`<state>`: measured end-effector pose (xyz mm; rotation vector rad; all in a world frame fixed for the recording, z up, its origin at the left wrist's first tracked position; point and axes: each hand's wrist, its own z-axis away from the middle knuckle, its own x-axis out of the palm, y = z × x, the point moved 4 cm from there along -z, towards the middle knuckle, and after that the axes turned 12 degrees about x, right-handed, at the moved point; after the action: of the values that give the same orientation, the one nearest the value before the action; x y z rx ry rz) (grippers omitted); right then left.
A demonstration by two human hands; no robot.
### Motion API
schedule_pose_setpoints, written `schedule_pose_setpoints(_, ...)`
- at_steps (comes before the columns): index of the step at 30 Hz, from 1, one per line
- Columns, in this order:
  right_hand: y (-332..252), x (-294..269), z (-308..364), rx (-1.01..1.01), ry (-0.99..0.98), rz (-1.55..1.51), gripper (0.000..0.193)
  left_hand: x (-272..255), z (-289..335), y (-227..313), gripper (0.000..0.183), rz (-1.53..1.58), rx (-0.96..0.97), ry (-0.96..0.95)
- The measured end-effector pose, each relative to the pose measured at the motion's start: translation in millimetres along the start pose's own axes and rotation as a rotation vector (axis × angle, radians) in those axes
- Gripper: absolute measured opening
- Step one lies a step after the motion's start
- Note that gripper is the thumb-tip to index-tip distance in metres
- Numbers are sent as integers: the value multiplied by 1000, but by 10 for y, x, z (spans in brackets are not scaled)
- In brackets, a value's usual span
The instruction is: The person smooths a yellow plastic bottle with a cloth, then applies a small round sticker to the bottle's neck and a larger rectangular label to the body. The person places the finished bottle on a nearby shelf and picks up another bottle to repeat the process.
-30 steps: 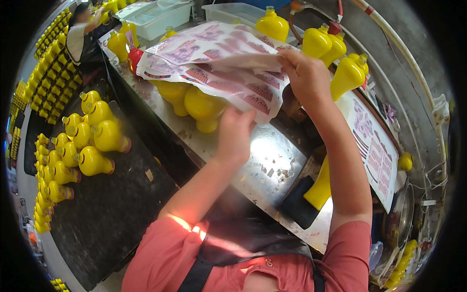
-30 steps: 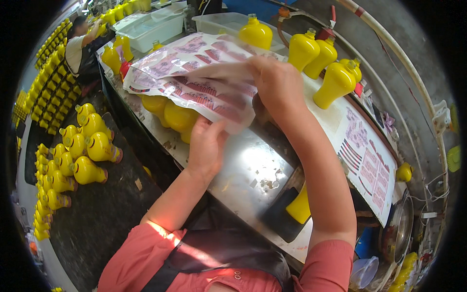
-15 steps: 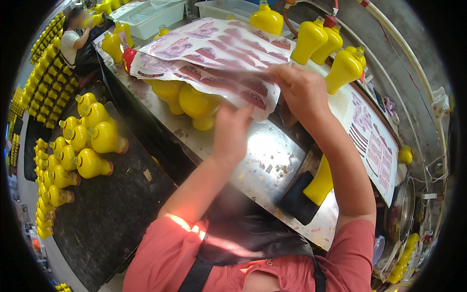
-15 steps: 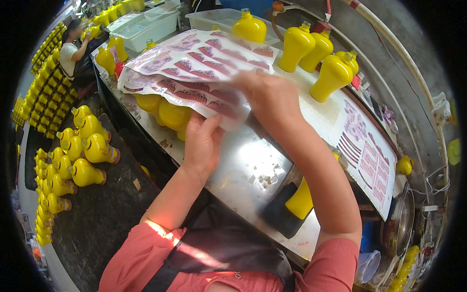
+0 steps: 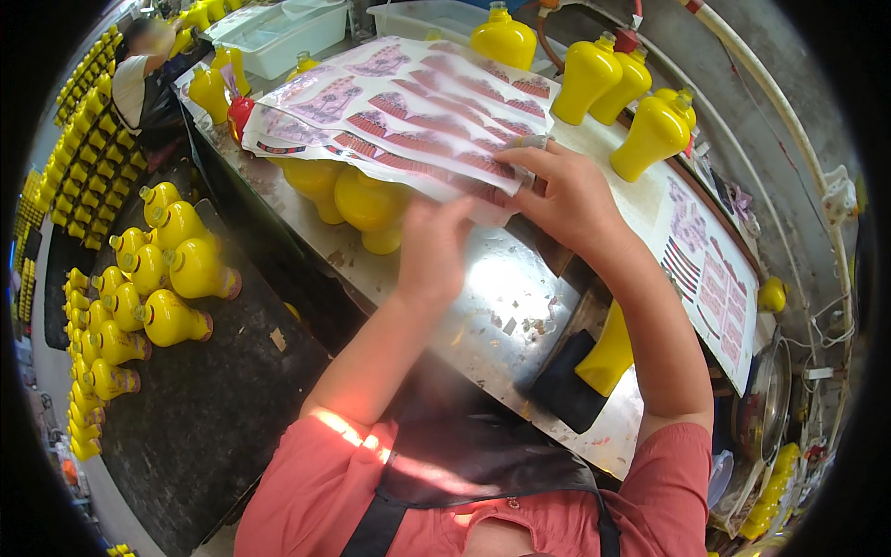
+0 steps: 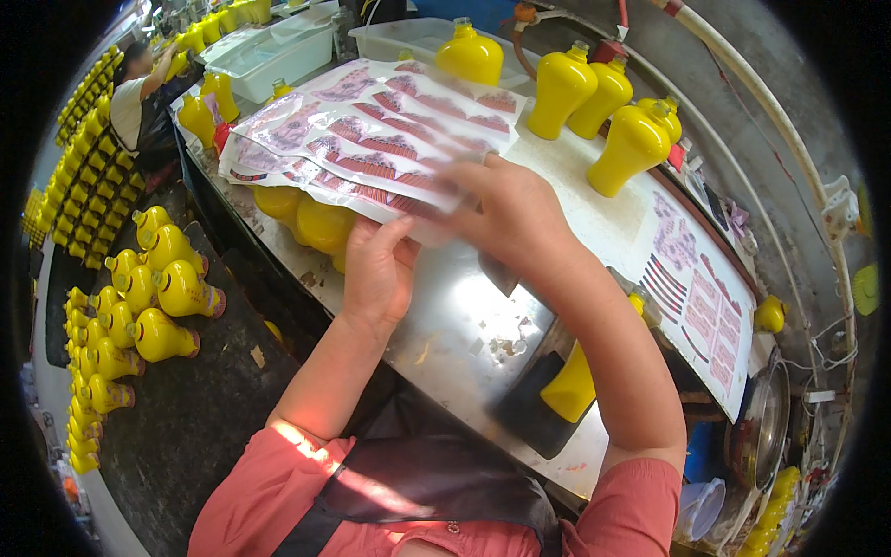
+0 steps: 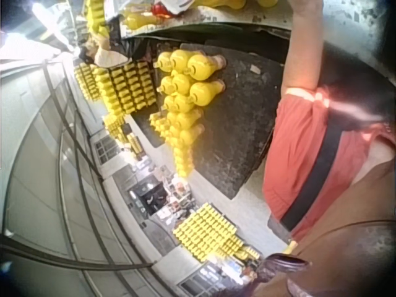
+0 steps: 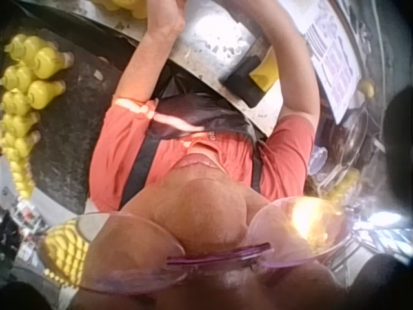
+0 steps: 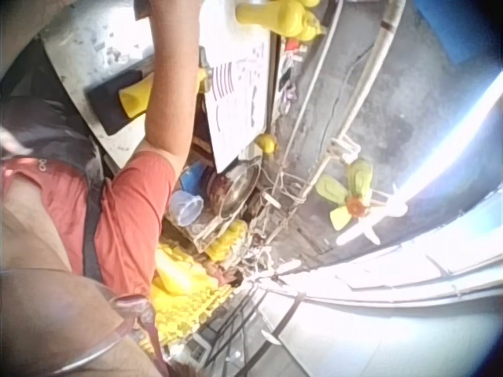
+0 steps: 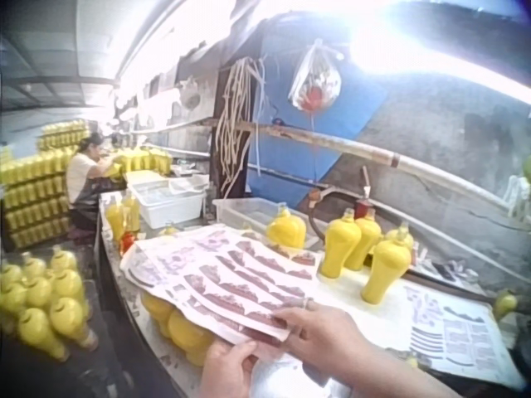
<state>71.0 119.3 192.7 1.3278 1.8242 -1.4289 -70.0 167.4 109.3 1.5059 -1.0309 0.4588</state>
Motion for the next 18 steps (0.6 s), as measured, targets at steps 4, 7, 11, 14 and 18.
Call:
schedule_pose_setpoints(4, 137, 23, -209, -41, -67, -31, 16, -136, -9, -69, 40, -77, -48, -6)
schedule_pose_setpoints(7, 186, -28, -390, 9, 31, -30, 16, -198, 1, -128, 36, -85, -56, 18)
schedule_pose_setpoints(11, 136, -153, -649, 79, 227, 77, 23, -241, 20, -160, 33, -113, -31, 66)
schedule_pose_setpoints(14, 73, -239, -799, 81, 345, 109, 24, -277, 34, -168, 35, -175, -54, 61)
schedule_pose_setpoints(18, -7, -326, -943, 38, 467, 89, 23, -290, 48, -183, 35, -150, -46, 81)
